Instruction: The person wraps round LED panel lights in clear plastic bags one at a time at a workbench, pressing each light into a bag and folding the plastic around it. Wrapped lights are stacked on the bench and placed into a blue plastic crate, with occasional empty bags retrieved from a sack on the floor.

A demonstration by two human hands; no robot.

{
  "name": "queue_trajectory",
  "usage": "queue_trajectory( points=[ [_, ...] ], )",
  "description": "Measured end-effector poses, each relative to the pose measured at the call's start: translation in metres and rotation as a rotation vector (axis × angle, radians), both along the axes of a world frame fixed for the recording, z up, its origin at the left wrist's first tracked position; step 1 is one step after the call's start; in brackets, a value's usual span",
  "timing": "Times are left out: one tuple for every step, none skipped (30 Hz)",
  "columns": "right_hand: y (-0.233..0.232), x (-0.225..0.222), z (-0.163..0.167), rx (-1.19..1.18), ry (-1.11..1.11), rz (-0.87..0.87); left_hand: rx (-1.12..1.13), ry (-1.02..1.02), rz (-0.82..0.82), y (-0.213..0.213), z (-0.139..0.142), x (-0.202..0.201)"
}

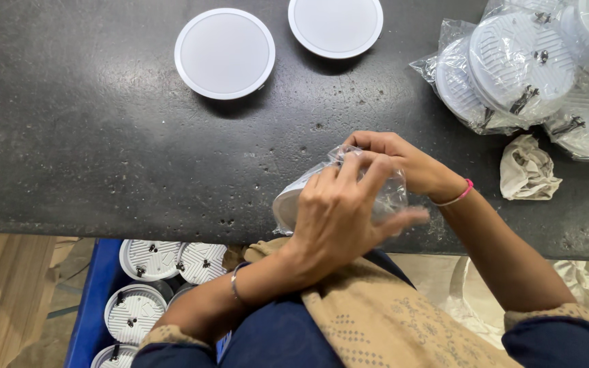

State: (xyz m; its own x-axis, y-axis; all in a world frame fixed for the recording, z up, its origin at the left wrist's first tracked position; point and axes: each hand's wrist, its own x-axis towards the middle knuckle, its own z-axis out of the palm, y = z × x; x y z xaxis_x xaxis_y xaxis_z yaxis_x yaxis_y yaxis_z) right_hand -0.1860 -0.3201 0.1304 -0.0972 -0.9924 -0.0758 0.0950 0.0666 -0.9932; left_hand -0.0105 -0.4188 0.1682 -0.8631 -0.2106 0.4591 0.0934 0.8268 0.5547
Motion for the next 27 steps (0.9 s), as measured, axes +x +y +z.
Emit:
queue_trajectory(
  points=[
    [0.000,-0.001,0.000,-0.056,0.016,0.026,-0.027,0.029,0.036,-0.002,-0.002,-0.005],
    [0.000,-0.001,-0.001,-0.025,0.042,0.007,-0.052,0.057,0.072,-0.004,-0.003,-0.008],
    [0.000,-0.001,-0.002,0.004,0.071,-0.013,0.028,0.024,0.057,-0.008,-0.004,-0.008],
    [0.000,-0.002,-0.003,0.031,0.100,-0.037,0.105,-0.008,0.039,-0.018,-0.005,-0.005],
    [0.001,-0.002,-0.005,0.074,0.109,-0.069,0.183,-0.043,0.019,-0.027,-0.006,-0.002],
    [0.002,-0.002,-0.007,0.120,0.115,-0.099,0.214,-0.065,0.003,-0.033,-0.007,0.000],
    [0.002,-0.002,-0.008,0.165,0.123,-0.127,0.245,-0.085,-0.010,-0.039,-0.006,0.002],
    [0.003,-0.001,-0.009,0.152,0.132,-0.116,0.276,-0.107,-0.021,-0.043,-0.006,0.002],
    [0.003,-0.001,-0.010,0.140,0.140,-0.104,0.344,-0.116,-0.026,-0.045,-0.004,0.003],
    [0.003,0.000,-0.010,0.127,0.149,-0.092,0.412,-0.123,-0.031,-0.048,-0.003,0.004],
    [0.003,0.001,-0.008,0.120,0.146,-0.087,0.480,-0.128,-0.036,-0.049,-0.001,0.004],
    [0.002,0.003,-0.006,0.112,0.144,-0.083,0.419,-0.088,-0.057,-0.050,0.001,0.005],
    [0.001,0.005,-0.003,0.105,0.142,-0.081,0.358,-0.048,-0.079,-0.051,0.003,0.007],
    [0.000,0.006,0.000,0.124,0.168,-0.079,0.300,-0.008,-0.102,-0.051,0.004,0.009],
    [-0.002,0.008,0.005,0.142,0.194,-0.081,0.245,-0.033,-0.102,-0.052,0.005,0.012],
    [-0.003,0.011,0.009,0.159,0.220,-0.090,0.188,-0.057,-0.108,-0.054,0.005,0.015],
    [-0.004,0.014,0.013,0.176,0.217,-0.093,0.133,-0.080,-0.123,-0.055,0.005,0.018],
    [-0.005,0.015,0.017,0.196,0.216,-0.105,0.074,-0.073,-0.155,-0.056,0.005,0.020],
    [-0.005,0.016,0.021,0.216,0.217,-0.128,0.013,-0.060,-0.197,-0.057,0.004,0.023],
    [-0.004,0.016,0.025,0.193,0.271,-0.127,-0.049,-0.039,-0.245,-0.059,0.004,0.024],
    [-0.002,0.016,0.030,0.174,0.328,-0.128,-0.066,-0.086,-0.256,-0.059,0.004,0.024],
    [0.000,0.015,0.034,0.107,0.406,-0.094,-0.084,-0.133,-0.265,-0.060,0.005,0.024],
    [0.003,0.013,0.037,0.041,0.485,-0.054,-0.109,-0.131,-0.256,-0.060,0.005,0.024],
    [0.006,0.013,0.040,0.065,0.516,-0.042,-0.136,-0.130,-0.243,-0.060,0.007,0.023],
    [0.009,0.013,0.041,0.089,0.544,-0.025,-0.163,-0.131,-0.224,-0.060,0.007,0.022],
    [0.014,0.014,0.043,0.111,0.571,-0.001,-0.041,-0.155,-0.254,-0.060,0.009,0.022],
    [0.018,0.015,0.043,0.078,0.558,-0.036,0.078,-0.181,-0.279,-0.060,0.009,0.022]
  ],
)
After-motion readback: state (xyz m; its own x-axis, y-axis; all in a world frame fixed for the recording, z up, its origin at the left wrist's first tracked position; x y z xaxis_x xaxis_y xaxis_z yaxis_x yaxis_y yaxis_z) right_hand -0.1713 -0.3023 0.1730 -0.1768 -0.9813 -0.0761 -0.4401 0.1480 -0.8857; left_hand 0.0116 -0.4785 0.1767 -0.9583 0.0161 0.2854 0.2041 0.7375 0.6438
